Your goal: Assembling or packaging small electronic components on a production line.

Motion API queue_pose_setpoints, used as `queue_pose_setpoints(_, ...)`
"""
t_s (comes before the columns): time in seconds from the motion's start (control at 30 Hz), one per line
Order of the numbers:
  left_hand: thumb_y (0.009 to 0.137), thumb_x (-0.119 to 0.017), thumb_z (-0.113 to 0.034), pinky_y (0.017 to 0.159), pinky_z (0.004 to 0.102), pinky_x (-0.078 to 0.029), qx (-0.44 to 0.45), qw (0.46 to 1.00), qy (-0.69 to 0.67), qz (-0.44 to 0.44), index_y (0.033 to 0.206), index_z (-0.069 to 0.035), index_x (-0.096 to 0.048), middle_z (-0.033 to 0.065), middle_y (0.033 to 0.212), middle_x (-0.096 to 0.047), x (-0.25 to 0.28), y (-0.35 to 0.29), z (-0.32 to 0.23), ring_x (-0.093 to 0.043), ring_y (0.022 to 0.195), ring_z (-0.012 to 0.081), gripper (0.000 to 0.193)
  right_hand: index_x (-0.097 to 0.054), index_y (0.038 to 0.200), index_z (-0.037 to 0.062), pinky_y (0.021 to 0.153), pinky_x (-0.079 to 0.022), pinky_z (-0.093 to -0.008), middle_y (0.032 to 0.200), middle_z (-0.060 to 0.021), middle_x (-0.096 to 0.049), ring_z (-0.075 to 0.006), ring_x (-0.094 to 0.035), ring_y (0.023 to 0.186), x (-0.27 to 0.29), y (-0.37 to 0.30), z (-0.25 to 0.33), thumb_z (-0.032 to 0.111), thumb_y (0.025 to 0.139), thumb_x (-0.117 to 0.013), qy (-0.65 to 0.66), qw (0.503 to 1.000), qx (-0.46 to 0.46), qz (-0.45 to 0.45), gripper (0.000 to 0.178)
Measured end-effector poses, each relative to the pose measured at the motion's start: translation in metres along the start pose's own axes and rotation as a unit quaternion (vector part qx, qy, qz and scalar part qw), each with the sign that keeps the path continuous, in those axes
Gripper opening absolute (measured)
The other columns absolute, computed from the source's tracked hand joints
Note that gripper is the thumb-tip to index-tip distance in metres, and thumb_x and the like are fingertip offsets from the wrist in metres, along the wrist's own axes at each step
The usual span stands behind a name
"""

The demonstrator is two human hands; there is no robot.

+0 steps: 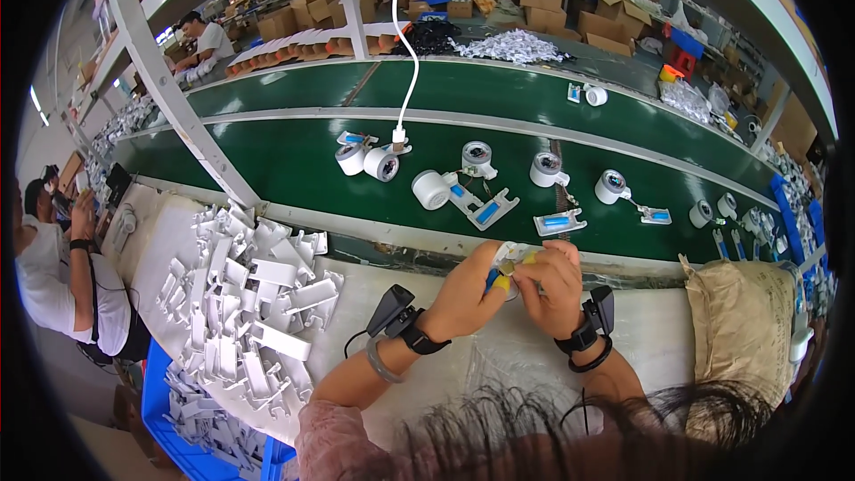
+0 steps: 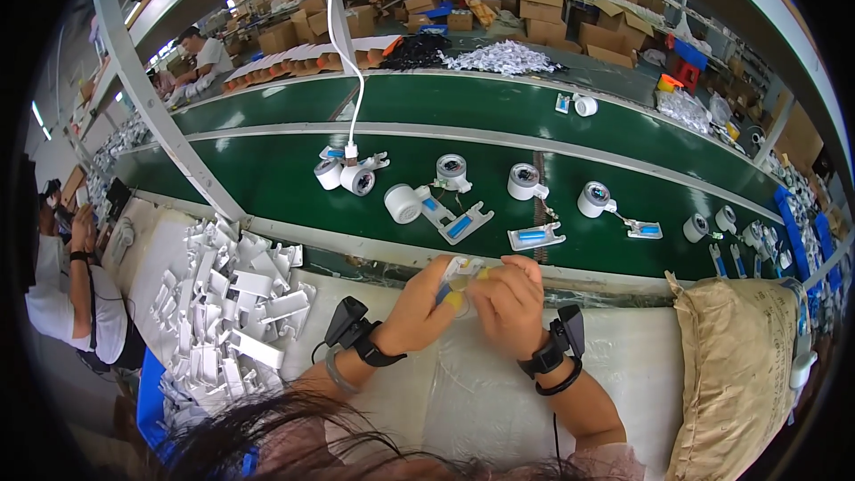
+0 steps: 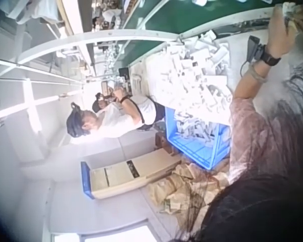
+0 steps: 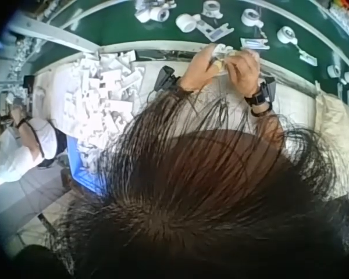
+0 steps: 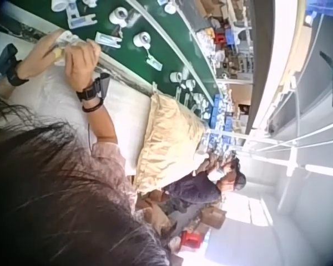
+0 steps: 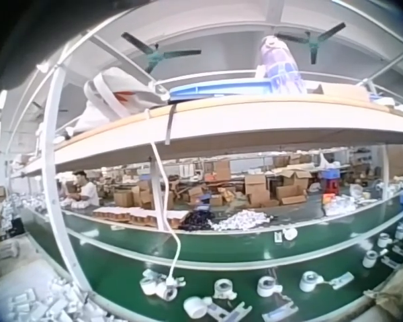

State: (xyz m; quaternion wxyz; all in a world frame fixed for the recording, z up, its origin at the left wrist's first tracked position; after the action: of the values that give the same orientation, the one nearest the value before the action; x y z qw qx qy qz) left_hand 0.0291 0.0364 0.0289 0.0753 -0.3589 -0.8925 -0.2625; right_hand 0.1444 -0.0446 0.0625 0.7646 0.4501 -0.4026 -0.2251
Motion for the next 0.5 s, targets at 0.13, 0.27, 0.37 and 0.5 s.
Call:
queue_pose_setpoints(0.13, 0.077, -0.05, -0.002, 0.083, 0.0364, -0.047, 0.002, 1.0, -0.008, -0.007, 0.123, 0.002, -0.046, 0.0212, 0.105, -0.059, -0.0008, -0.0012, 0.0007, -0.059, 0.093, 0.0349, 0.046, -0.065, 0.081, 0.0068, 0.087, -0.046, -0.0421, 0.077, -0.0054, -0.06, -0.0221, -0.06, 0.073, 0.0005, 0.0007, 0.0002, -0.003, 0.068, -0.071, -0.004, 1.0, 0.005, 0.009, 0.017)
queue_pose_setpoints(0.27, 0.082, -0.053, -0.007, 0.084, 0.0433, -0.046, -0.008, 1.0, 0.013, 0.008, 0.128, 0.003, -0.041, 0.0261, 0.108, -0.057, -0.0017, -0.0012, 0.0042, -0.057, 0.098, 0.0429, 0.048, -0.065, 0.079, 0.0066, 0.086, -0.046, -0.0419, 0.077, -0.0054, -0.06, -0.022, -0.06, 0.073, -0.0013, 0.0003, -0.0016, -0.002, 0.068, -0.071, -0.011, 1.0, 0.0, 0.007, 0.016)
queue_pose_setpoints(0.37, 0.079, -0.052, -0.005, 0.085, 0.0357, -0.046, 0.021, 1.0, -0.002, -0.006, 0.124, 0.002, -0.047, 0.02, 0.105, -0.059, -0.0009, -0.0004, 0.0072, -0.059, 0.094, 0.0332, 0.045, -0.064, 0.079, 0.0064, 0.086, -0.046, -0.0412, 0.076, -0.0056, -0.061, -0.0219, -0.06, 0.072, -0.0002, 0.002, -0.0022, -0.002, 0.068, -0.071, -0.013, 1.0, -0.004, 0.013, 0.016)
queue_pose_setpoints(0.5, 0.082, -0.054, -0.007, 0.087, 0.0379, -0.046, -0.025, 0.999, -0.022, 0.02, 0.127, 0.002, -0.045, 0.0206, 0.109, -0.059, 0.0031, 0.0022, 0.0035, -0.058, 0.099, 0.0353, 0.046, -0.064, 0.079, 0.0063, 0.086, -0.046, -0.0404, 0.075, -0.0057, -0.06, -0.0219, -0.06, 0.071, 0.0005, 0.004, -0.0031, -0.003, 0.068, -0.071, -0.008, 1.0, -0.016, 0.014, 0.015)
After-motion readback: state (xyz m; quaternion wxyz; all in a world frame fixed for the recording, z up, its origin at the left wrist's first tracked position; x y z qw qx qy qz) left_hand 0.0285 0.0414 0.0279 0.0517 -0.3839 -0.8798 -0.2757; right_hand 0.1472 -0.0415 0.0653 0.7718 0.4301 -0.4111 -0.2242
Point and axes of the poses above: each hand's wrist, its own y-axis towards the middle knuckle, its own x-axis out of the back of the hand, z = x × y, the point moved 6 cm from there along y, towards the middle knuckle
